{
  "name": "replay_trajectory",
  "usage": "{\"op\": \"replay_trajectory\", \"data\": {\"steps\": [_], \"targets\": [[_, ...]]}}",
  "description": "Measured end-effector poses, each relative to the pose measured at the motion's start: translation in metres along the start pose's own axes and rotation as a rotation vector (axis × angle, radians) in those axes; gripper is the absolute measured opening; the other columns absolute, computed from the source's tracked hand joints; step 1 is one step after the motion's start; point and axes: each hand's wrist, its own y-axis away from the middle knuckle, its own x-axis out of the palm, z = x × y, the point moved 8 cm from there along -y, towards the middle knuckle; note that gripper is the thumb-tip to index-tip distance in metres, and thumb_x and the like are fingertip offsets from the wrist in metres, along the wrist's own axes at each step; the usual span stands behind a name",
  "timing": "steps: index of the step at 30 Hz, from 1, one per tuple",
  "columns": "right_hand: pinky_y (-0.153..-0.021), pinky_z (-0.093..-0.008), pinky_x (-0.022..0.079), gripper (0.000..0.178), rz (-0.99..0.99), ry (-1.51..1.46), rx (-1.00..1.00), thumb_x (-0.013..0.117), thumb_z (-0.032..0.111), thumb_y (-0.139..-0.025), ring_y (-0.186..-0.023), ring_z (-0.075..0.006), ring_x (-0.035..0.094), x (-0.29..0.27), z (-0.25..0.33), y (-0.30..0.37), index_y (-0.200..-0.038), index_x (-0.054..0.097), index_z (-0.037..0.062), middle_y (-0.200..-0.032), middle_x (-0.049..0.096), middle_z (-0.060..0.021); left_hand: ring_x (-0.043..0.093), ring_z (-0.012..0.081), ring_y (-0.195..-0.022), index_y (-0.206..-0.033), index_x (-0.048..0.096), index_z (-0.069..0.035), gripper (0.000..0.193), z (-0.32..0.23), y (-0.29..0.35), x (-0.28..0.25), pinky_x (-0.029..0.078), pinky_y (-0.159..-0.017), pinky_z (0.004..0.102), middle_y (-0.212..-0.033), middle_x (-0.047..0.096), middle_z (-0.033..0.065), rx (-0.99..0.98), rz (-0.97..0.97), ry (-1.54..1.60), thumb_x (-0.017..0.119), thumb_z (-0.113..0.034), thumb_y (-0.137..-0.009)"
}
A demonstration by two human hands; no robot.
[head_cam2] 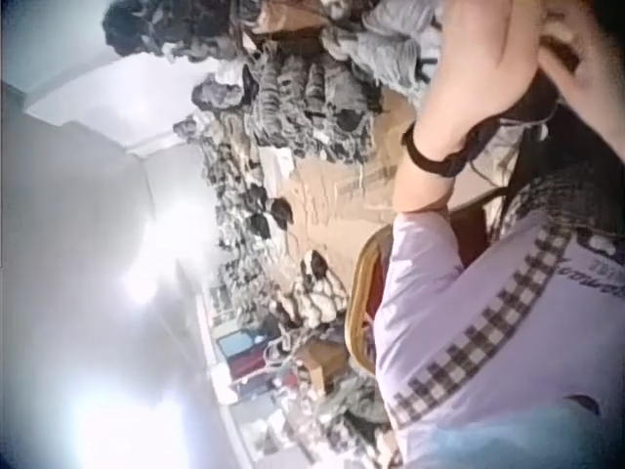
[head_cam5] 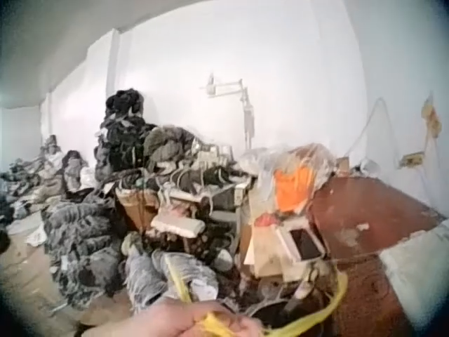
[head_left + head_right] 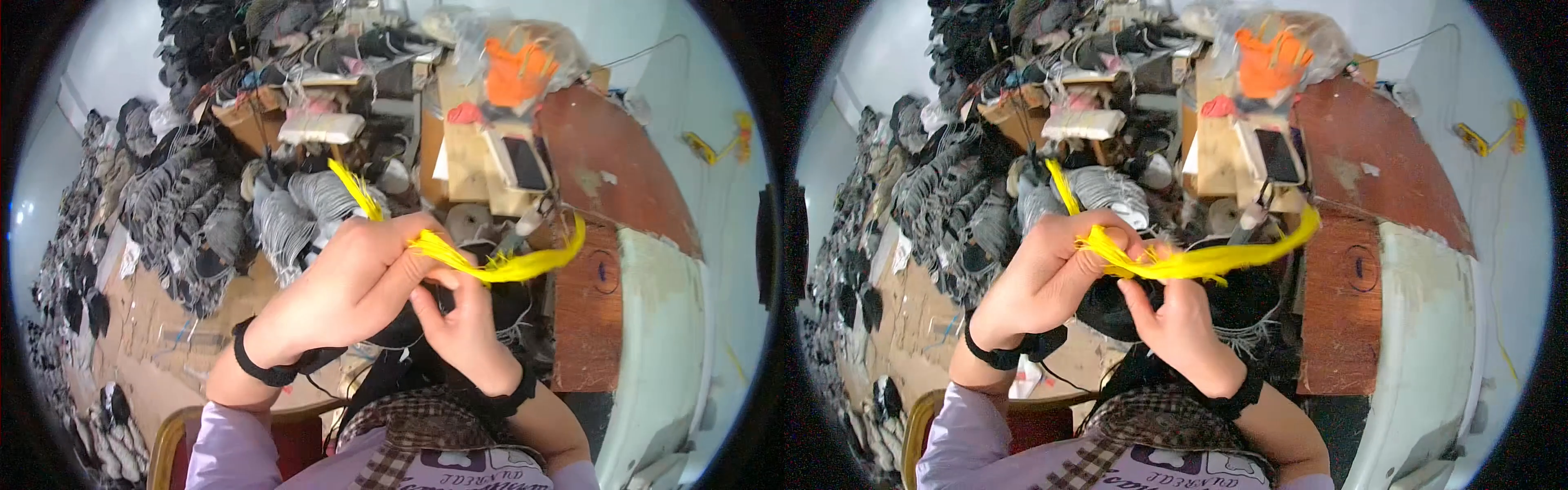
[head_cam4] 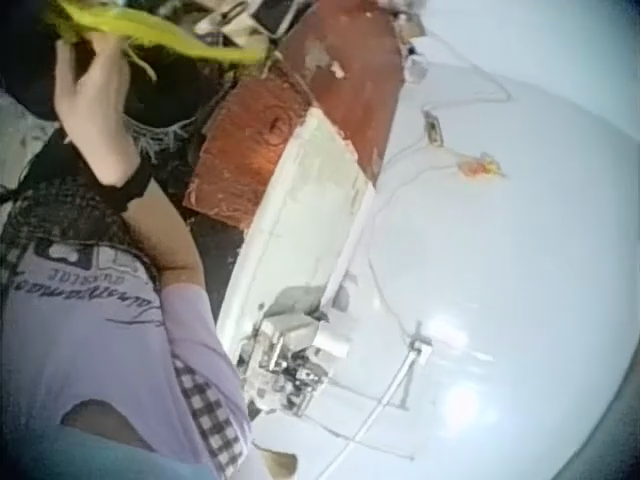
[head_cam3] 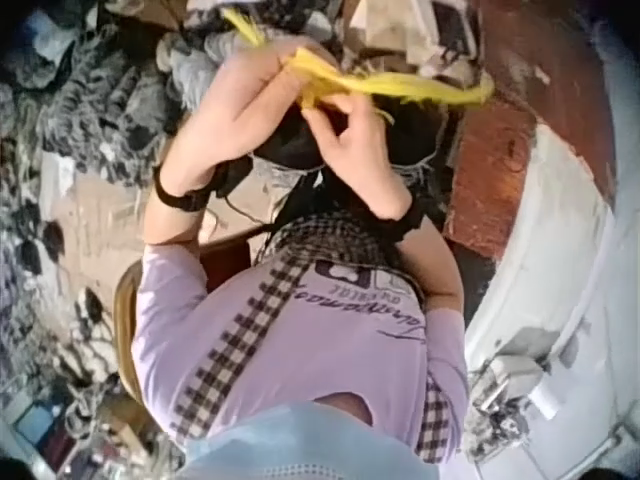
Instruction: Stitching and trimming upper components of a shoe using a sewing machine and scissors.
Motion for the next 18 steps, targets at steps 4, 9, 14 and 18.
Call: {"op": "replay_trajectory", "data": {"steps": [4, 9, 14, 18], "targets": [[-0.075, -0.0372, 0.050, 0.033, 0.078, -0.274, 0.135, 0.068, 0.009, -0.084, -0.088, -0.0323, 0.065, 0.005, -0.019, 0.002, -0.111, 0.050, 0.0005, -0.099, 0.064, -0.0171, 0.059, 0.0156, -0.079, -0.096, 0.057, 0.004, 0.028, 0.000, -0.004, 0.003, 0.047, -0.074, 0.0289, -0.089, 0.064, 0.0087, -0.037, -0.025, -0.016, 0.046, -0.021, -0.101], [-0.071, -0.0434, 0.049, 0.017, 0.217, -0.124, -0.126, 0.063, 0.008, -0.086, -0.081, -0.0365, 0.063, 0.011, -0.016, -0.007, -0.101, 0.056, 0.0039, -0.086, 0.063, -0.0158, 0.062, 0.0202, -0.075, -0.091, 0.060, 0.003, 0.030, -0.021, -0.018, -0.002, 0.048, -0.070, 0.0301, -0.082, 0.065, 0.0097, -0.096, -0.038, -0.102, 0.047, -0.023, -0.100], [-0.067, -0.0433, 0.048, 0.010, 0.363, -0.176, -0.087, 0.055, 0.011, -0.091, -0.073, -0.0349, 0.060, 0.018, -0.020, -0.009, -0.096, 0.061, 0.0049, -0.079, 0.061, -0.0120, 0.062, 0.0377, -0.077, -0.094, 0.059, 0.001, 0.013, -0.052, -0.037, -0.001, 0.049, -0.067, 0.0406, -0.082, 0.063, 0.0169, 0.006, 0.118, -0.721, 0.056, -0.009, -0.088], [-0.066, -0.0329, 0.051, 0.018, 0.430, -0.369, 0.137, 0.049, 0.015, -0.098, -0.074, -0.0236, 0.064, 0.019, -0.027, -0.006, -0.102, 0.061, 0.0023, -0.083, 0.063, -0.0117, 0.063, 0.0267, -0.069, -0.097, 0.061, -0.002, 0.014, -0.085, -0.057, -0.024, 0.050, -0.061, 0.0363, -0.080, 0.063, 0.0130, 0.289, 0.033, -1.022, 0.053, -0.011, -0.092]]}}
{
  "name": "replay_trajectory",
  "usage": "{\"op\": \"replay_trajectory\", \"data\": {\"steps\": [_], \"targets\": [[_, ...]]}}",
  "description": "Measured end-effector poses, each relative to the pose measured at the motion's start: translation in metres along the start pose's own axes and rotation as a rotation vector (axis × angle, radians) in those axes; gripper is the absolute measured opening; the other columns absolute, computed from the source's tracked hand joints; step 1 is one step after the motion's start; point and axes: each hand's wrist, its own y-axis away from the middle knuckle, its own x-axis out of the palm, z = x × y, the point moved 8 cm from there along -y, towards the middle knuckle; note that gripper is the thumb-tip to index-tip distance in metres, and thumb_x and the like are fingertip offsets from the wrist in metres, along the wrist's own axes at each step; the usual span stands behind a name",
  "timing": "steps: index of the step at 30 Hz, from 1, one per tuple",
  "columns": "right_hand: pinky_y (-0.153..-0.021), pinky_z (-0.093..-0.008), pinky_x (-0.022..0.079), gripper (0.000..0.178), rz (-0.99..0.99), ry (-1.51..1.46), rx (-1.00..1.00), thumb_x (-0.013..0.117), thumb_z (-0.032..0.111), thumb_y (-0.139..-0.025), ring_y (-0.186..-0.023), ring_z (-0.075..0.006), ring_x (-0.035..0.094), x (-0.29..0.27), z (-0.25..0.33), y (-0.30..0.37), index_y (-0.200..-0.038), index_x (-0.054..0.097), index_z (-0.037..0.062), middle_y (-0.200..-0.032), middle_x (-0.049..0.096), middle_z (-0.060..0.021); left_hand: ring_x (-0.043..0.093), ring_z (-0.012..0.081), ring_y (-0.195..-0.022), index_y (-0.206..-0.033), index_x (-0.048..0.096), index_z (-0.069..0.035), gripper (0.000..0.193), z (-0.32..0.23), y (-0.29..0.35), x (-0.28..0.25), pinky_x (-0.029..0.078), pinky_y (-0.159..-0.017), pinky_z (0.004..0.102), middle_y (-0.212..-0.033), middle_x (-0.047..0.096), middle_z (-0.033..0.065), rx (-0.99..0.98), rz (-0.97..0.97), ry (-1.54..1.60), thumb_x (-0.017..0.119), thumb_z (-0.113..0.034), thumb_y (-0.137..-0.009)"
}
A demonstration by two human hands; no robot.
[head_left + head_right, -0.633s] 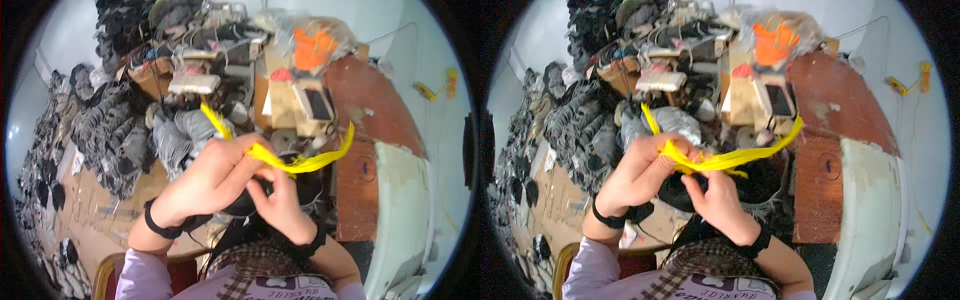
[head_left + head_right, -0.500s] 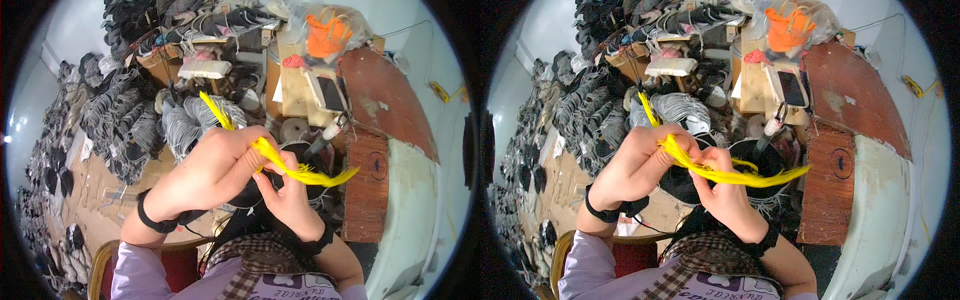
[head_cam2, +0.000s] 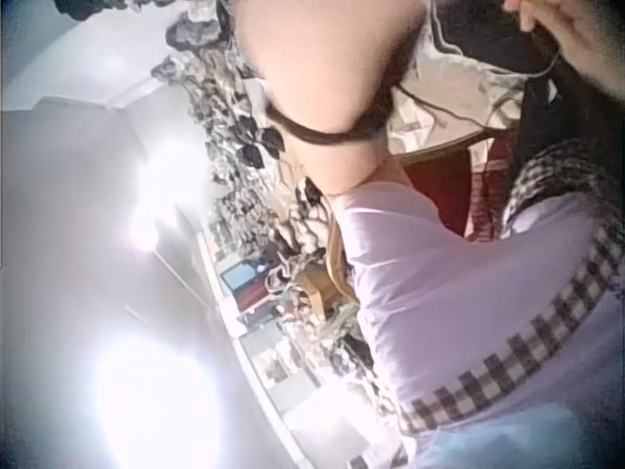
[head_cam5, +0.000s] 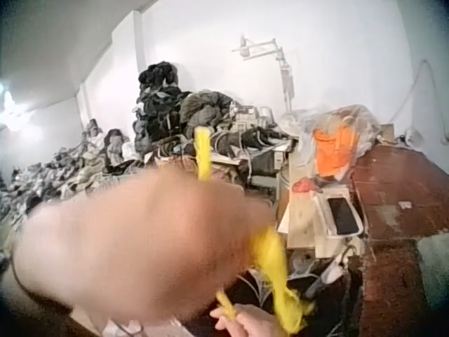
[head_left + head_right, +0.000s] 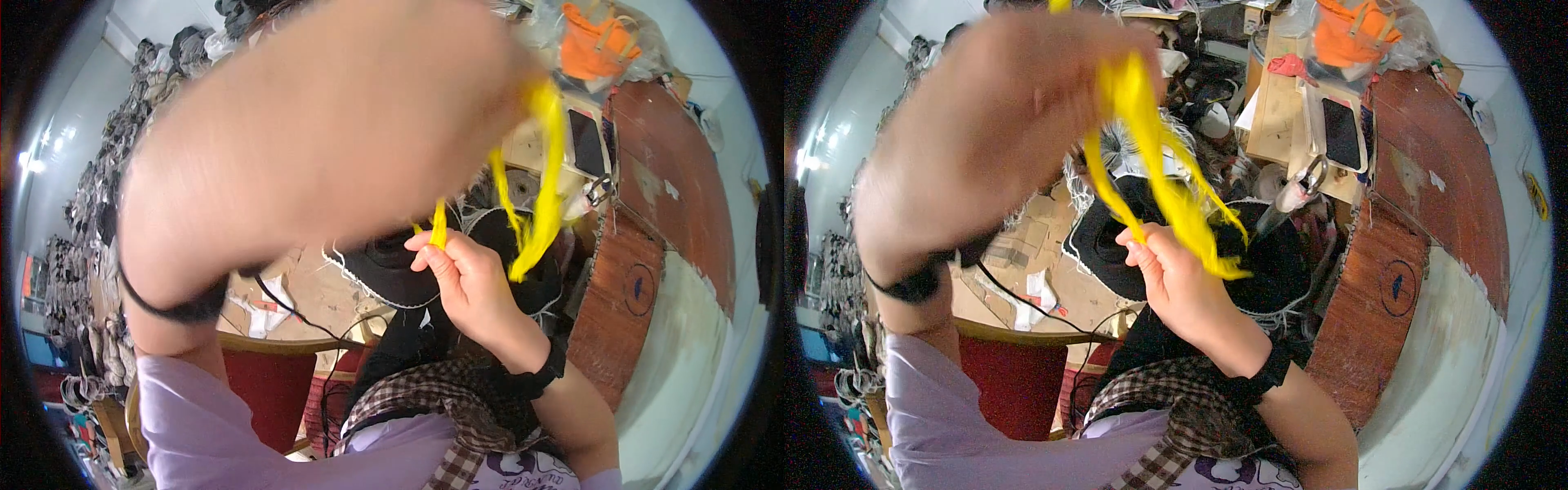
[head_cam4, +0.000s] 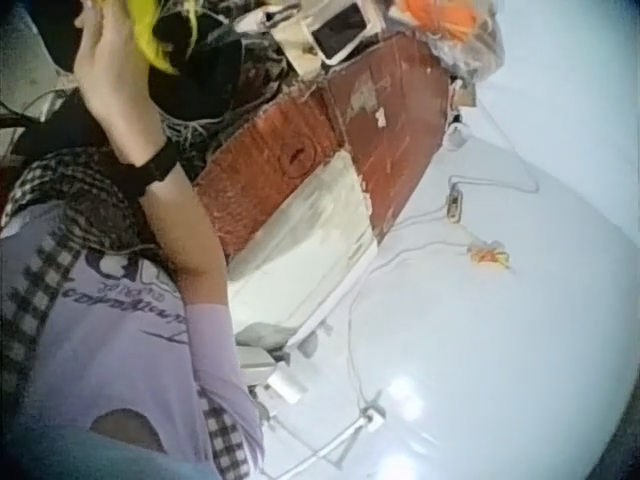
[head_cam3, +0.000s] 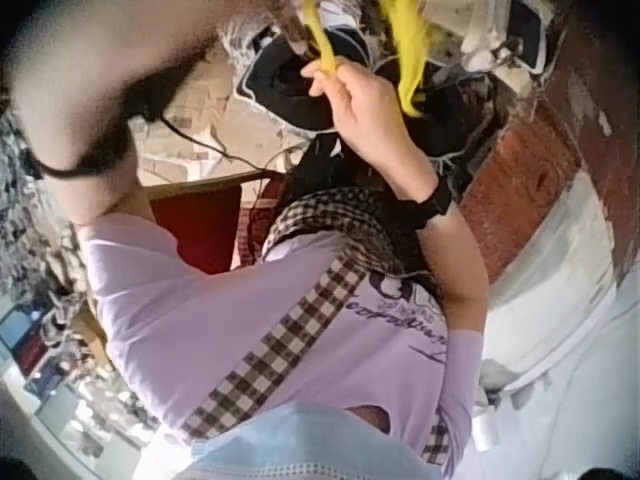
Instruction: Stitching and trimming upper components of a shoe using a sewing machine and scissors.
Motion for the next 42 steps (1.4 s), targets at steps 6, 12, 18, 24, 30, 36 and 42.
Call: {"op": "replay_trajectory", "data": {"steps": [6, 12, 18, 24, 30, 36, 42], "targets": [[-0.074, -0.0309, 0.050, 0.018, -0.147, -0.136, 0.051, 0.048, 0.013, -0.100, -0.083, -0.0188, 0.065, -0.007, -0.009, 0.000, -0.101, 0.061, 0.0013, -0.087, 0.068, -0.0107, 0.064, 0.0151, -0.058, -0.103, 0.065, -0.006, 0.036, 0.103, -0.015, 0.011, 0.052, -0.055, 0.0265, -0.079, 0.067, 0.0080, -0.447, 0.186, 0.406, 0.045, -0.035, -0.099], [-0.102, -0.0301, 0.035, 0.018, -0.511, -0.407, 0.026, 0.053, 0.010, -0.098, -0.120, -0.0198, 0.048, -0.032, -0.040, 0.001, -0.109, 0.063, 0.0008, -0.129, 0.054, -0.0094, 0.063, 0.0195, -0.103, -0.113, 0.059, -0.005, 0.039, 0.175, 0.024, 0.128, 0.053, -0.083, 0.0341, -0.114, 0.064, 0.0117, -0.611, -0.208, 1.770, 0.038, -0.036, -0.100], [-0.097, -0.0317, 0.040, 0.025, -0.829, -1.021, 0.008, 0.056, 0.017, -0.097, -0.109, -0.0143, 0.052, -0.038, -0.072, -0.005, -0.117, 0.058, 0.0030, -0.120, 0.059, -0.0059, 0.062, 0.0160, -0.086, -0.101, 0.063, -0.003, 0.029, 0.116, 0.054, 0.227, 0.052, -0.072, 0.0302, -0.093, 0.067, 0.0093, -0.263, 0.245, 2.369, 0.047, -0.027, -0.099], [-0.087, -0.0295, 0.046, 0.024, -0.855, -0.795, 0.155, 0.054, 0.020, -0.098, -0.095, -0.0149, 0.060, -0.041, -0.088, -0.010, -0.113, 0.059, 0.0016, -0.112, 0.061, -0.0086, 0.057, 0.0099, -0.067, -0.087, 0.069, -0.002, 0.024, 0.103, 0.076, 0.248, 0.046, -0.062, 0.0286, -0.068, 0.063, 0.0039, -0.510, 0.239, 1.225, 0.068, -0.026, -0.088], [-0.079, -0.0286, 0.049, 0.034, -0.479, -0.002, 0.294, 0.052, 0.008, -0.096, -0.088, -0.0213, 0.063, -0.017, -0.061, -0.008, -0.128, 0.043, 0.0019, -0.105, 0.061, -0.0152, 0.061, 0.0242, -0.061, -0.082, 0.068, -0.005, 0.014, 0.105, 0.057, 0.205, 0.047, -0.059, 0.0333, -0.067, 0.061, 0.0141, -0.119, 0.152, 0.934, 0.069, -0.019, -0.080], [-0.051, -0.0341, 0.041, 0.026, -0.373, 0.261, 0.483, 0.049, 0.006, -0.094, -0.055, -0.0225, 0.057, 0.000, -0.046, 0.067, -0.119, 0.044, 0.0019, -0.068, 0.056, -0.0143, 0.065, 0.0349, -0.072, -0.087, 0.068, -0.006, 0.015, 0.111, 0.085, 0.285, 0.050, -0.065, 0.0408, -0.075, 0.064, 0.0193, -0.329, 0.181, 0.853, 0.064, -0.015, -0.076], [-0.060, -0.0342, 0.047, 0.020, -0.056, 0.371, 0.647, 0.053, 0.016, -0.094, -0.061, -0.0234, 0.061, -0.013, -0.035, 0.066, -0.103, 0.061, 0.0014, -0.066, 0.059, -0.0149, 0.060, 0.0179, -0.064, -0.087, 0.066, -0.003, 0.018, 0.125, 0.090, 0.276, 0.047, -0.060, 0.0337, -0.069, 0.062, 0.0073, -0.367, 0.199, 0.622, 0.064, -0.021, -0.089]]}}
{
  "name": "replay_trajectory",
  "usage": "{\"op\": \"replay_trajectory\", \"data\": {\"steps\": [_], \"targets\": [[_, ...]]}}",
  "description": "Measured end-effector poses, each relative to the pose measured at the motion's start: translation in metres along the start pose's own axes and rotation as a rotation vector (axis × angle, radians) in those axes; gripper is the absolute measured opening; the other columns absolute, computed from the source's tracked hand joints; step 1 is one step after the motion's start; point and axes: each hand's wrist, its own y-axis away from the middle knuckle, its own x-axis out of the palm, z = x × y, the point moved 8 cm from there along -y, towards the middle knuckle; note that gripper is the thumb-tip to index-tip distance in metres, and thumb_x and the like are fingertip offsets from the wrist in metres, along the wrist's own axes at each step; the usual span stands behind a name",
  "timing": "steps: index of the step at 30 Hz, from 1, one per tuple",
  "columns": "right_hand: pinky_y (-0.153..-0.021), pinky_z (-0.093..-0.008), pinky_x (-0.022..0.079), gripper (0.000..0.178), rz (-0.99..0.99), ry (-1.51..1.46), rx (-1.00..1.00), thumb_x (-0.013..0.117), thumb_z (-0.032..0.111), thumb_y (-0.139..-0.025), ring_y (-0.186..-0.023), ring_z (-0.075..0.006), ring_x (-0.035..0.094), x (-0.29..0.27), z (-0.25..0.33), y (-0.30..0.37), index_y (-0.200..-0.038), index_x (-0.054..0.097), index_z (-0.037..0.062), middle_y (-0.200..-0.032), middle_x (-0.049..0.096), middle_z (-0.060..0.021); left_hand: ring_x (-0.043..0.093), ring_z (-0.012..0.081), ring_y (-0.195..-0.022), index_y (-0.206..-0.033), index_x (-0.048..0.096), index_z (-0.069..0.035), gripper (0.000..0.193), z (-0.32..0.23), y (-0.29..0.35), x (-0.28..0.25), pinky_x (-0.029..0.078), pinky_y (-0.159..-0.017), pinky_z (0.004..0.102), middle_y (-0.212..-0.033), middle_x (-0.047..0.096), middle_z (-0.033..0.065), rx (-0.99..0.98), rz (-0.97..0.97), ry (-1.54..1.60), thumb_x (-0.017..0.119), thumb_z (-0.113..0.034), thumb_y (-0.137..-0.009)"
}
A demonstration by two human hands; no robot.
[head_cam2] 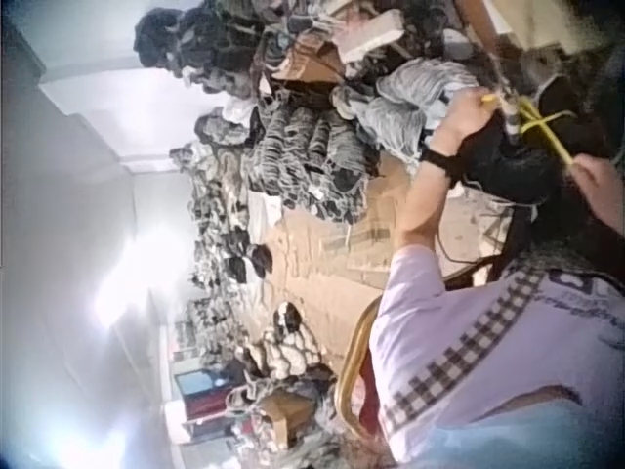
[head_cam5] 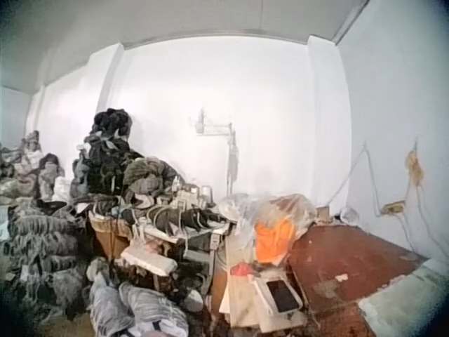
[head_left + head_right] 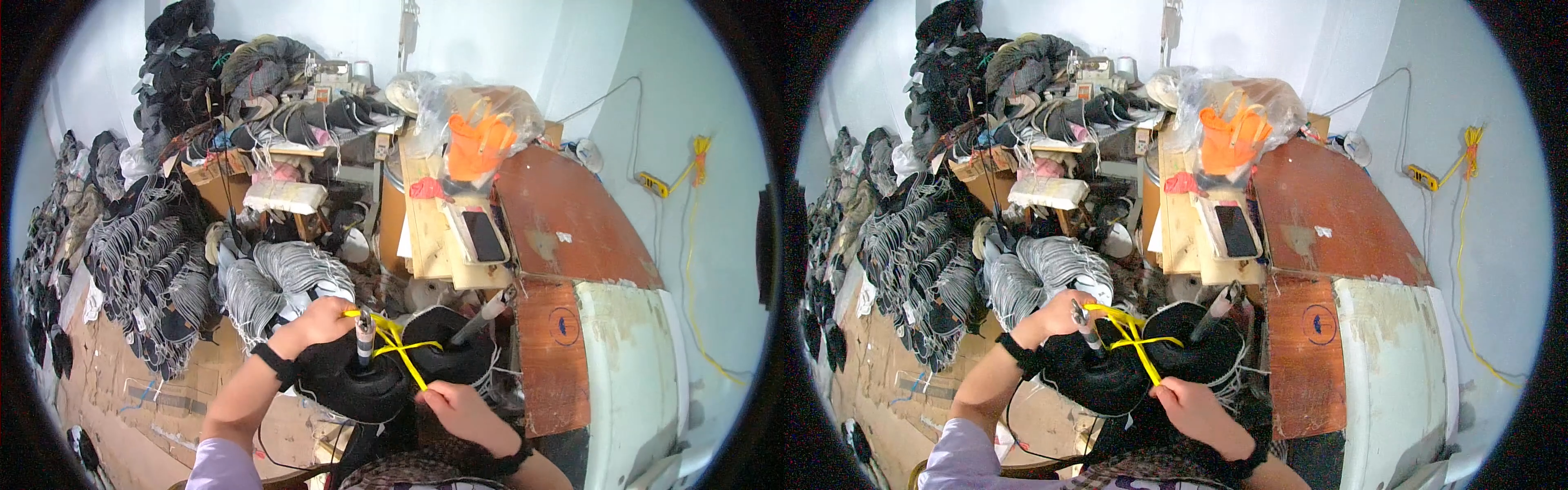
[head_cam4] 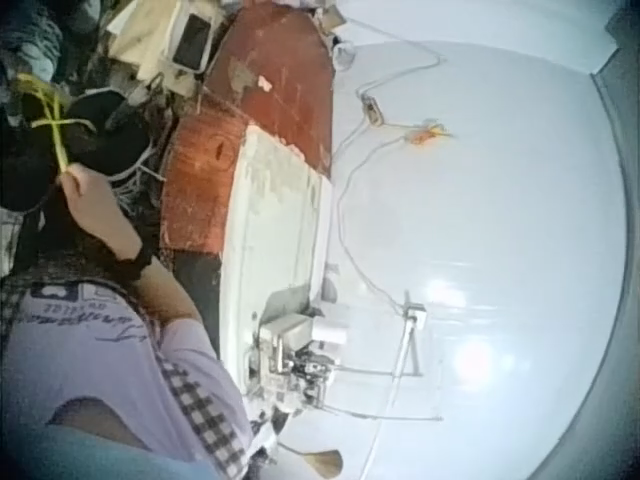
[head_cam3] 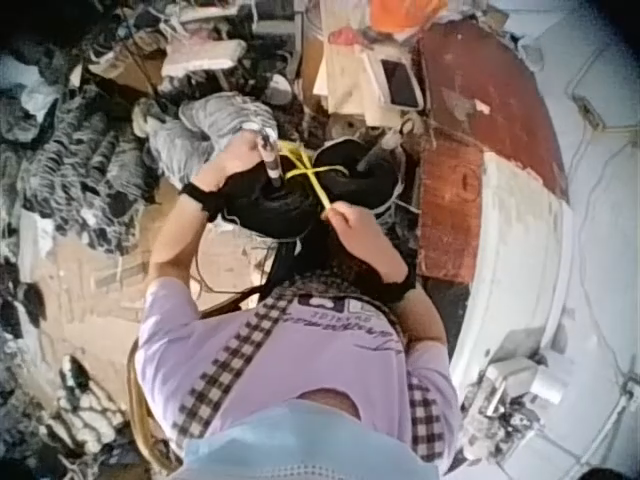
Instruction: Stitching and trimming upper components of a shoe using a sewing machine and scissors.
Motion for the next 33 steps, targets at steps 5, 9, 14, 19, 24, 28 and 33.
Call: {"op": "replay_trajectory", "data": {"steps": [5, 9, 14, 19, 24, 28, 33], "targets": [[-0.073, -0.0246, 0.044, 0.019, -0.416, -0.201, -0.694, 0.049, 0.016, -0.097, -0.080, -0.0113, 0.056, -0.044, 0.081, -0.019, -0.094, 0.062, 0.0035, -0.084, 0.060, -0.0066, 0.060, 0.0167, -0.089, -0.088, 0.060, -0.005, 0.026, -0.062, -0.019, 0.001, 0.049, -0.080, 0.0345, -0.097, 0.065, 0.0085, -0.038, 0.465, 1.557, 0.054, -0.028, -0.097], [-0.073, -0.0313, 0.045, 0.011, -0.205, -1.257, -0.261, 0.047, 0.008, -0.096, -0.075, -0.0162, 0.053, -0.004, 0.030, -0.062, -0.086, 0.051, 0.0068, -0.081, 0.050, -0.0035, 0.045, 0.0140, -0.046, -0.076, 0.050, -0.013, 0.028, -0.039, -0.046, 0.028, 0.039, -0.042, 0.0306, -0.056, 0.046, -0.0027, -0.184, 0.248, 1.861, 0.049, -0.028, -0.099], [-0.075, -0.0301, 0.046, 0.024, -0.298, -1.060, -0.309, 0.044, 0.016, -0.098, -0.058, -0.0080, 0.035, 0.024, -0.003, 0.017, -0.076, 0.040, 0.0065, -0.064, 0.035, 0.0017, 0.057, 0.0197, -0.059, -0.106, 0.053, -0.006, 0.021, 0.016, -0.019, 0.078, 0.049, -0.050, 0.0347, -0.073, 0.056, 0.0050, -0.754, -0.036, 1.732, 0.044, -0.024, -0.100], [-0.073, -0.0291, 0.045, 0.025, -0.263, -0.693, -0.333, 0.041, 0.018, -0.101, -0.066, -0.0086, 0.042, -0.022, 0.041, 0.015, -0.080, 0.047, 0.0043, -0.070, 0.044, 0.0000, 0.049, 0.0084, -0.051, -0.080, 0.062, -0.005, 0.038, -0.041, -0.028, 0.014, 0.038, -0.044, 0.0246, -0.061, 0.054, -0.0011, -0.035, 0.170, 0.922, 0.057, -0.040, -0.095], [-0.079, -0.0315, 0.047, 0.010, -0.576, -0.019, -0.847, 0.056, 0.005, -0.089, -0.084, -0.0263, 0.060, -0.052, 0.138, -0.025, -0.089, 0.060, -0.0045, -0.100, 0.057, -0.0159, 0.052, 0.0110, -0.061, -0.078, 0.059, -0.003, 0.018, -0.094, -0.015, -0.011, 0.043, -0.054, 0.0298, -0.065, 0.056, 0.0013, 0.514, 0.462, 0.422, 0.070, -0.017, -0.080], [-0.083, -0.0344, 0.047, 0.010, -0.517, -0.007, -0.729, 0.057, 0.004, -0.087, -0.096, -0.0303, 0.059, -0.050, 0.138, -0.081, -0.083, 0.061, -0.0045, -0.110, 0.057, -0.0205, 0.056, 0.0123, -0.067, -0.082, 0.059, -0.005, 0.011, -0.077, -0.023, -0.011, 0.047, -0.063, 0.0306, -0.075, 0.061, 0.0038, 0.272, 0.477, 0.536, 0.058, -0.015, -0.083], [-0.072, -0.0349, 0.050, 0.016, -0.694, -0.198, -0.452, 0.062, 0.011, -0.087, -0.084, -0.0315, 0.061, -0.080, 0.104, -0.116, -0.087, 0.062, -0.0047, -0.102, 0.059, -0.0193, 0.056, 0.0093, -0.062, -0.085, 0.059, -0.009, 0.025, -0.062, -0.029, 0.004, 0.046, -0.062, 0.0254, -0.070, 0.060, 0.0020, -0.092, 0.464, 1.058, 0.045, -0.028, -0.092]]}}
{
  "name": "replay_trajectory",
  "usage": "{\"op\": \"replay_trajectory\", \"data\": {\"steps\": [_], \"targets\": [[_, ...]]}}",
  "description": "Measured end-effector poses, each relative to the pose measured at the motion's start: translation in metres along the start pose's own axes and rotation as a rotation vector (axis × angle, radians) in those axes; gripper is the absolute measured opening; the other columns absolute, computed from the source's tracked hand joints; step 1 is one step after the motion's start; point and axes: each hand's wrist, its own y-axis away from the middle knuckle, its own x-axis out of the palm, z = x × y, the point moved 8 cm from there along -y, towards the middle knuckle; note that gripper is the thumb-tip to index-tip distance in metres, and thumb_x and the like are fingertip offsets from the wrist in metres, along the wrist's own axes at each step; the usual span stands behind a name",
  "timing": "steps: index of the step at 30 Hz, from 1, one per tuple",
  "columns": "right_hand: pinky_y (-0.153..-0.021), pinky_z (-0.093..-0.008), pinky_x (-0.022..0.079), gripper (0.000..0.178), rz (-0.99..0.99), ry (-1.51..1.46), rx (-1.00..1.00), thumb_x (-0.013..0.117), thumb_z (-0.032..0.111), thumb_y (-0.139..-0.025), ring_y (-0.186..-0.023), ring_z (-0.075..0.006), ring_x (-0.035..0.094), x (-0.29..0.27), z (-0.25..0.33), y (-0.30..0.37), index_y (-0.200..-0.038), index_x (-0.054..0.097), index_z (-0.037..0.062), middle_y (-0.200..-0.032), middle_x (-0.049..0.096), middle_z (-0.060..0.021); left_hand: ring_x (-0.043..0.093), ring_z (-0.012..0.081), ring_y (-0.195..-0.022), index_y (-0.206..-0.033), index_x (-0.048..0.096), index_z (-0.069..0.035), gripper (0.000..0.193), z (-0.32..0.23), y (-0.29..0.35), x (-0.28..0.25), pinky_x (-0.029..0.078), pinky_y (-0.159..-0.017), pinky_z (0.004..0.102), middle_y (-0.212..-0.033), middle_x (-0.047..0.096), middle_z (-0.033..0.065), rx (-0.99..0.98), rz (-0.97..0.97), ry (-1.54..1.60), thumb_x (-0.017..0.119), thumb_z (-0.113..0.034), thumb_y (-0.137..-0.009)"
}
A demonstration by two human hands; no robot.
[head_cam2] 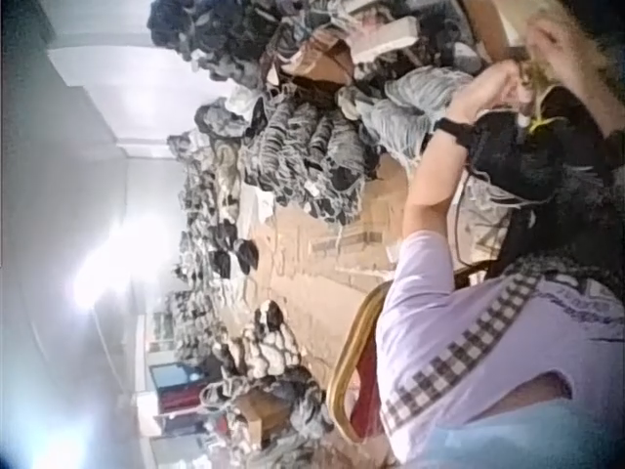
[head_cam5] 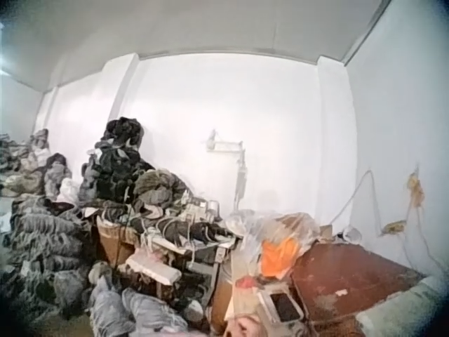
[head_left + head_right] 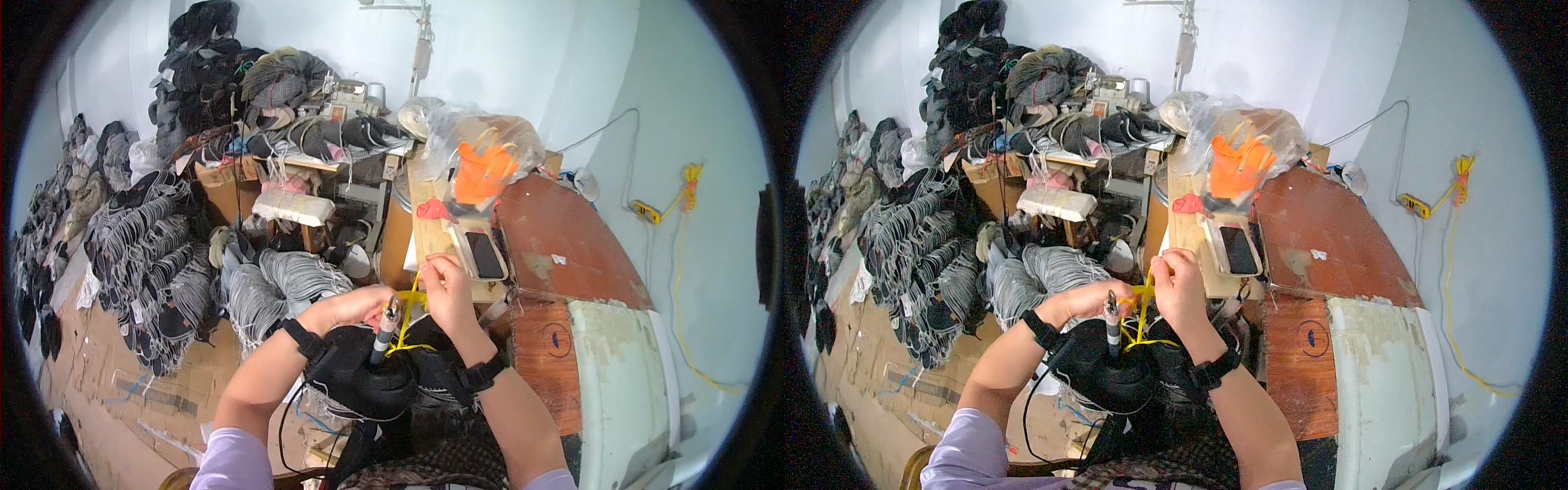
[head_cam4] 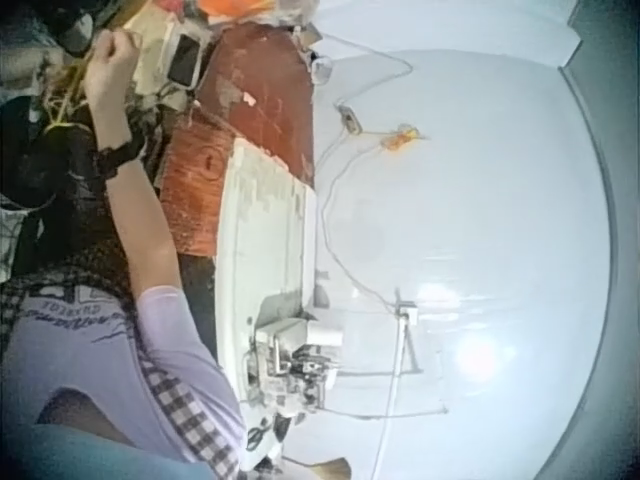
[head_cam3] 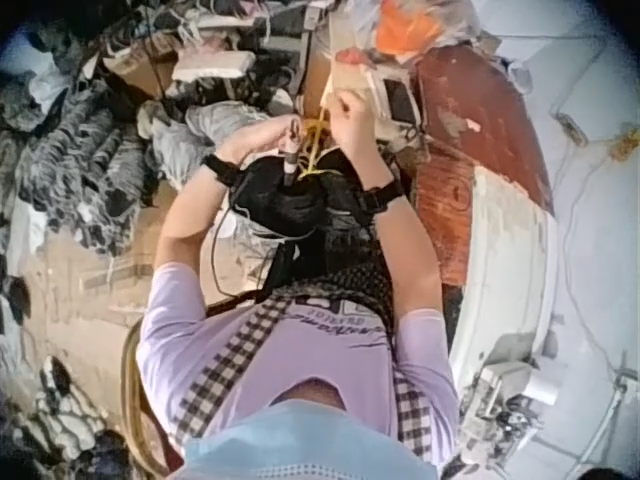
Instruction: Stitching and trimming upper components of a shoe using a sewing machine and scissors.
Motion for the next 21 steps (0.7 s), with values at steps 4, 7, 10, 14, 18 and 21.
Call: {"op": "replay_trajectory", "data": {"steps": [4, 7, 10, 14, 18, 21], "targets": [[-0.076, -0.0362, 0.050, 0.013, 0.286, 0.129, -0.466, 0.061, 0.008, -0.087, -0.089, -0.0341, 0.060, 0.023, 0.036, 0.027, -0.087, 0.060, -0.0044, -0.113, 0.055, -0.0219, 0.055, 0.0112, -0.056, -0.079, 0.058, -0.005, 0.034, -0.035, 0.007, -0.001, 0.043, -0.048, 0.0282, -0.065, 0.055, 0.0023, 0.594, -0.234, -0.363, 0.051, -0.034, -0.095], [-0.084, -0.0406, 0.050, 0.022, -0.134, 0.271, -0.360, 0.060, 0.005, -0.085, -0.105, -0.0398, 0.057, -0.009, 0.025, 0.034, -0.106, 0.059, 0.0001, -0.135, 0.038, -0.0267, 0.056, 0.0076, -0.060, -0.104, 0.058, -0.002, 0.030, 0.022, -0.002, -0.024, 0.045, -0.052, 0.0243, -0.077, 0.058, -0.0003, -0.054, -0.385, -0.080, 0.055, -0.031, -0.096], [-0.078, -0.0372, 0.052, 0.024, 0.067, 0.005, -0.133, 0.059, 0.008, -0.090, -0.094, -0.0300, 0.064, 0.020, -0.014, 0.055, -0.113, 0.059, 0.0008, -0.111, 0.058, -0.0224, 0.049, 0.0066, -0.050, -0.088, 0.058, -0.006, 0.032, 0.021, 0.001, -0.025, 0.039, -0.042, 0.0237, -0.066, 0.055, -0.0016, 0.025, -0.379, 0.206, 0.055, -0.036, -0.097], [-0.068, -0.0300, 0.052, 0.019, 0.405, -0.320, 0.299, 0.055, 0.011, -0.096, -0.070, -0.0166, 0.064, 0.053, -0.073, 0.072, -0.107, 0.062, -0.0025, -0.077, 0.066, -0.0083, 0.047, 0.0084, -0.044, -0.082, 0.058, -0.007, 0.032, 0.015, 0.014, -0.027, 0.036, -0.039, 0.0239, -0.059, 0.053, -0.0011, 0.045, -0.458, 0.269, 0.056, -0.036, -0.096], [-0.059, -0.0275, 0.050, 0.021, 0.326, -0.401, 0.628, 0.053, 0.012, -0.095, -0.062, -0.0117, 0.059, 0.037, -0.098, 0.075, -0.096, 0.066, -0.0042, -0.073, 0.065, -0.0056, 0.053, 0.0106, -0.048, -0.072, 0.060, -0.007, 0.036, 0.005, 0.026, -0.023, 0.039, -0.042, 0.0243, -0.059, 0.057, 0.0019, 0.158, -0.523, 0.384, 0.057, -0.034, -0.096], [-0.056, -0.0292, 0.047, 0.019, 0.654, 0.159, 0.078, 0.055, 0.010, -0.091, -0.060, -0.0116, 0.058, 0.047, -0.057, 0.074, -0.091, 0.066, -0.0052, -0.067, 0.063, -0.0071, 0.061, 0.0175, -0.061, -0.069, 0.062, -0.001, 0.039, -0.018, 0.030, -0.027, 0.047, -0.056, 0.0313, -0.067, 0.062, 0.0083, 0.265, -0.626, 0.040, 0.062, -0.033, -0.093]]}}
